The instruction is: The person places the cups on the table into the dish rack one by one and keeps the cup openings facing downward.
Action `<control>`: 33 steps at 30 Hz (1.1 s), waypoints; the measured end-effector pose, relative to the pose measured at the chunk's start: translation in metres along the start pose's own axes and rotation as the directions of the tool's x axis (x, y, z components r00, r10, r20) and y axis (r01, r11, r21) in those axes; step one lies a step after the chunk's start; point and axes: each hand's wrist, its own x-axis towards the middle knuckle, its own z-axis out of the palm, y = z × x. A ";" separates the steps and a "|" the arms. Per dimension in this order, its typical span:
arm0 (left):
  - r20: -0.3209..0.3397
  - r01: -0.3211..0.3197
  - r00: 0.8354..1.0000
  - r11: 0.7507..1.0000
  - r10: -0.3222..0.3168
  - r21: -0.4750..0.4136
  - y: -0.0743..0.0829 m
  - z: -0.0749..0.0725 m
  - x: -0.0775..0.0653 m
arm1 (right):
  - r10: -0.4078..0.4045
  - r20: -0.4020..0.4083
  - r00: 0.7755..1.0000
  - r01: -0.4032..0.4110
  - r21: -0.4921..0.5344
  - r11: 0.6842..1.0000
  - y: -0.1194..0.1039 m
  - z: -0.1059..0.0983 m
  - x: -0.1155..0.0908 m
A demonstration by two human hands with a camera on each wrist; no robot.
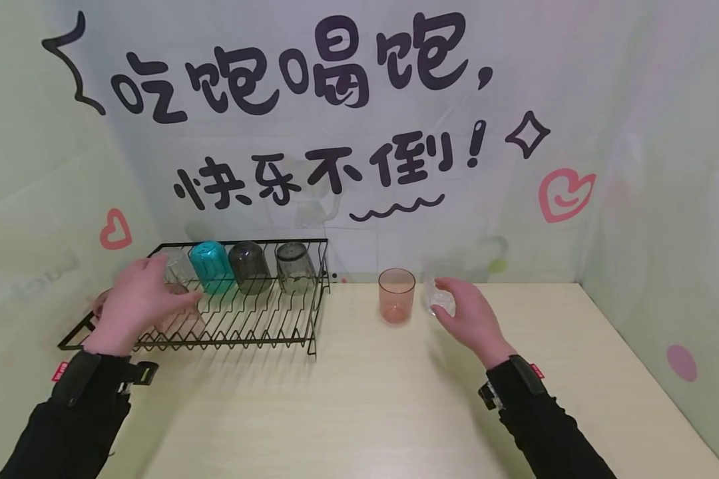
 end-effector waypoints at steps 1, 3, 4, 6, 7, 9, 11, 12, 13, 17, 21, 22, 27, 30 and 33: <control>0.004 -0.001 1.000 1.000 0.001 0.004 0.002 0.000 0.000 | 0.001 0.004 1.000 -0.001 0.000 1.000 0.000 0.000 0.000; 0.003 -0.008 1.000 1.000 0.008 0.009 0.005 -0.001 -0.001 | 0.000 0.008 1.000 0.000 0.001 1.000 -0.001 0.001 0.001; 0.002 -0.014 1.000 1.000 0.014 0.013 0.006 -0.001 -0.002 | -0.001 0.009 1.000 0.001 0.002 1.000 -0.001 0.002 0.002; -0.004 -0.026 1.000 0.999 0.026 0.018 0.009 -0.001 -0.003 | -0.005 0.008 1.000 0.005 0.002 1.000 -0.002 0.003 0.003; -0.009 -0.034 0.999 0.999 0.034 0.020 0.010 -0.001 -0.003 | -0.006 0.008 1.000 0.006 0.002 1.000 -0.002 0.003 0.004; -0.013 -0.043 0.999 0.999 0.044 0.022 0.013 0.000 -0.003 | -0.009 0.007 1.000 0.009 0.004 1.000 -0.003 0.004 0.005; -0.003 -0.043 0.999 0.999 0.043 0.025 0.015 0.000 -0.003 | -0.012 0.006 1.000 0.012 0.005 1.000 -0.005 0.005 0.006; 0.008 -0.041 0.999 0.999 0.040 0.027 0.016 0.000 -0.003 | -0.012 0.006 1.000 0.012 0.006 1.000 -0.005 0.006 0.007; 0.019 -0.038 0.999 0.999 0.037 0.030 0.018 0.001 -0.002 | -0.014 0.007 1.000 0.014 0.005 1.000 -0.006 0.006 0.008; 0.041 -0.042 0.998 0.999 0.041 0.032 0.021 0.003 -0.003 | -0.023 0.018 1.000 0.023 -0.005 1.000 -0.008 0.010 0.010; 0.008 -0.065 0.998 0.998 0.064 0.022 0.023 0.006 -0.006 | -0.029 0.032 0.999 0.030 -0.018 0.999 -0.009 0.012 0.011; 0.002 -0.068 0.998 0.997 0.068 0.021 0.024 0.007 -0.006 | -0.029 0.033 0.999 0.030 -0.019 0.999 -0.010 0.013 0.012; -0.002 -0.087 0.996 0.996 0.088 0.011 0.028 0.012 -0.008 | -0.039 0.032 0.999 0.040 -0.027 0.999 -0.012 0.014 0.013; -0.008 -0.098 0.995 0.995 0.098 0.002 0.031 0.016 -0.009 | -0.039 0.031 0.999 0.040 -0.039 0.998 -0.012 0.016 0.014; -0.013 -0.102 0.995 0.995 0.102 -0.011 0.035 0.021 -0.011 | -0.038 0.038 0.999 0.040 -0.053 0.998 -0.014 0.018 0.014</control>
